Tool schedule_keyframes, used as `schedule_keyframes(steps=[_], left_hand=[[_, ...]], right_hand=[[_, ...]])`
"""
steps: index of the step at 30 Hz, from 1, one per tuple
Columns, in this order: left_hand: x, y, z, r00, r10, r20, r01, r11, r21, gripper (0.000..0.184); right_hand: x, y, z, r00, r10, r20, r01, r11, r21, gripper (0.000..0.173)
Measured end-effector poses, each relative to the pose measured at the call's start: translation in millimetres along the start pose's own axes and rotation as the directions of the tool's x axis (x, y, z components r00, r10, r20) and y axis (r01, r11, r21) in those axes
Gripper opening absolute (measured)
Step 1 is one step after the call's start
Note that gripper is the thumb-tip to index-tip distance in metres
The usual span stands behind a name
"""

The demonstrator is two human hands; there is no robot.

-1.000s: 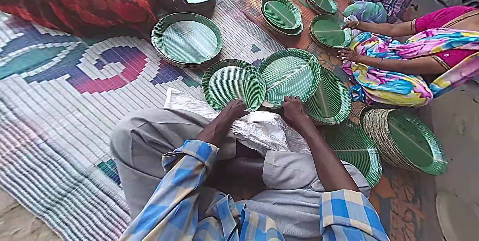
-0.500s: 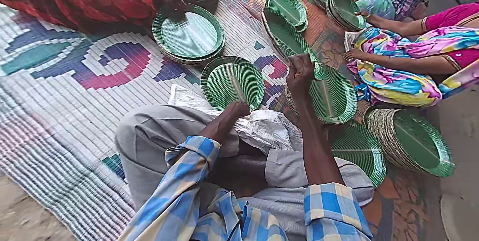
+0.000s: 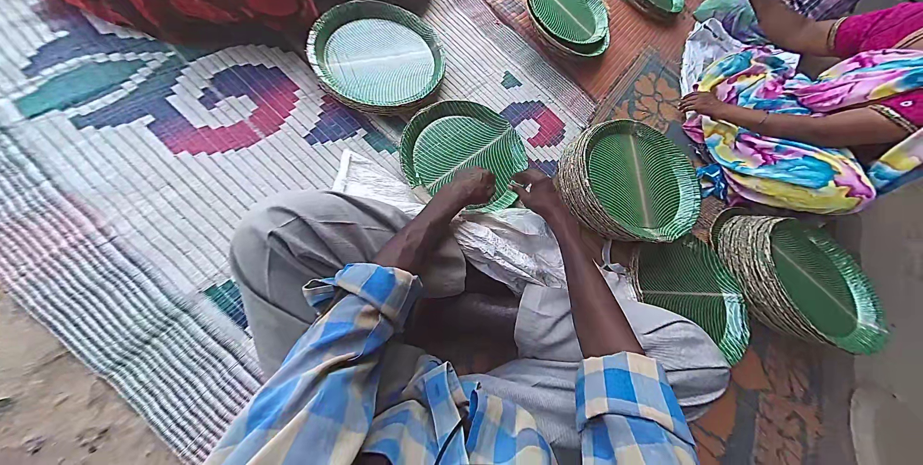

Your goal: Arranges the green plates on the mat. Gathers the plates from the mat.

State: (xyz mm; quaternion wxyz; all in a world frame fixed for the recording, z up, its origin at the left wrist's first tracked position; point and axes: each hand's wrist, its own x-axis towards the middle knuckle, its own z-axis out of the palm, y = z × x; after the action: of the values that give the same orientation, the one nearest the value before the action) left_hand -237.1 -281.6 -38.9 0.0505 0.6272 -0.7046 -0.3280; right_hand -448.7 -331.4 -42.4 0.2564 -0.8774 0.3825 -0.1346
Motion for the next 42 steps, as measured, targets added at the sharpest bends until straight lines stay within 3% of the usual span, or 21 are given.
schedule_keyframes(steps=[3,6,8,15,17,20,24,25,28,29,30,32,33,34,35,37,38,39,40,42], left_hand=[[6,-17,40,0.999,-0.043,0.000,0.043,0.992,0.120,0.036],[-2,-7,52,0.995,-0.058,0.079,0.044,0.984,0.172,0.035],[1,-4,52,0.995,-0.031,0.094,0.011,0.978,0.209,0.036],[-2,-8,45,0.994,-0.082,0.069,0.071,0.985,0.160,0.032],[-3,-4,45,0.993,-0.091,0.078,0.078,0.985,0.155,0.033],[-11,2,42,0.983,-0.135,0.128,0.116,0.983,0.140,0.035],[-8,1,45,0.985,-0.116,0.124,0.096,0.983,0.157,0.033],[-3,-2,48,0.996,-0.060,0.065,0.048,0.984,0.171,0.030],[7,-2,42,0.963,0.173,-0.209,-0.135,0.973,0.185,0.024],[7,1,39,0.909,0.252,-0.333,-0.198,0.962,0.188,0.024],[8,3,39,0.807,0.336,-0.485,-0.265,0.941,0.212,0.022],[10,7,37,0.538,0.456,-0.709,-0.341,0.887,0.312,0.021],[8,9,35,0.475,0.470,-0.744,-0.337,0.878,0.340,0.022],[5,10,35,0.468,0.470,-0.748,-0.322,0.879,0.351,0.021],[1,10,33,0.519,0.445,-0.730,-0.296,0.894,0.336,0.022],[-6,9,32,0.736,0.289,-0.612,-0.169,0.954,0.248,0.022],[-6,7,32,0.849,0.168,-0.502,-0.075,0.977,0.200,0.022],[-6,5,32,0.941,0.015,-0.338,0.041,0.986,0.159,0.025],[-7,3,33,0.976,-0.119,-0.185,0.143,0.982,0.127,0.030],[-9,5,35,0.967,-0.253,0.009,0.250,0.958,0.140,0.033]], right_hand=[[-12,35,-40,0.909,0.126,-0.398,-0.217,0.957,-0.191,0.032],[-21,54,-62,0.807,0.433,-0.402,-0.536,0.823,-0.190,0.043],[-28,75,-57,0.762,0.559,-0.328,-0.625,0.767,-0.146,0.040],[-33,103,-56,0.786,0.523,-0.329,-0.562,0.827,-0.027,0.031],[-33,101,-59,0.747,0.565,-0.351,-0.591,0.806,0.040,0.032],[-30,89,-63,0.628,0.676,-0.387,-0.680,0.718,0.150,0.035],[-24,81,-67,0.516,0.694,-0.502,-0.724,0.667,0.177,0.036],[-22,76,-70,0.523,0.646,-0.556,-0.697,0.700,0.158,0.036],[-15,37,-70,0.672,0.346,-0.654,-0.454,0.891,0.005,0.040],[-16,23,-61,0.728,0.243,-0.641,-0.342,0.939,-0.034,0.041],[-17,11,-49,0.786,0.149,-0.600,-0.230,0.971,-0.060,0.041],[-11,-10,-13,0.889,0.033,-0.458,-0.071,0.995,-0.066,0.034],[-6,-19,8,0.932,0.009,-0.361,-0.038,0.997,-0.074,0.027],[-1,-26,32,0.967,0.000,-0.256,-0.023,0.996,-0.088,0.022],[4,-30,55,0.990,0.019,-0.142,-0.035,0.993,-0.110,0.018],[7,-37,77,0.984,0.094,0.149,-0.077,0.991,-0.111,0.023],[7,-36,79,0.976,0.063,0.206,-0.040,0.993,-0.112,0.024],[7,-31,77,0.985,0.021,0.171,-0.002,0.993,-0.114,0.022],[6,-24,69,0.998,-0.010,0.062,0.017,0.993,-0.115,0.021],[5,-2,39,0.973,0.008,-0.229,-0.046,0.986,-0.161,0.024]])
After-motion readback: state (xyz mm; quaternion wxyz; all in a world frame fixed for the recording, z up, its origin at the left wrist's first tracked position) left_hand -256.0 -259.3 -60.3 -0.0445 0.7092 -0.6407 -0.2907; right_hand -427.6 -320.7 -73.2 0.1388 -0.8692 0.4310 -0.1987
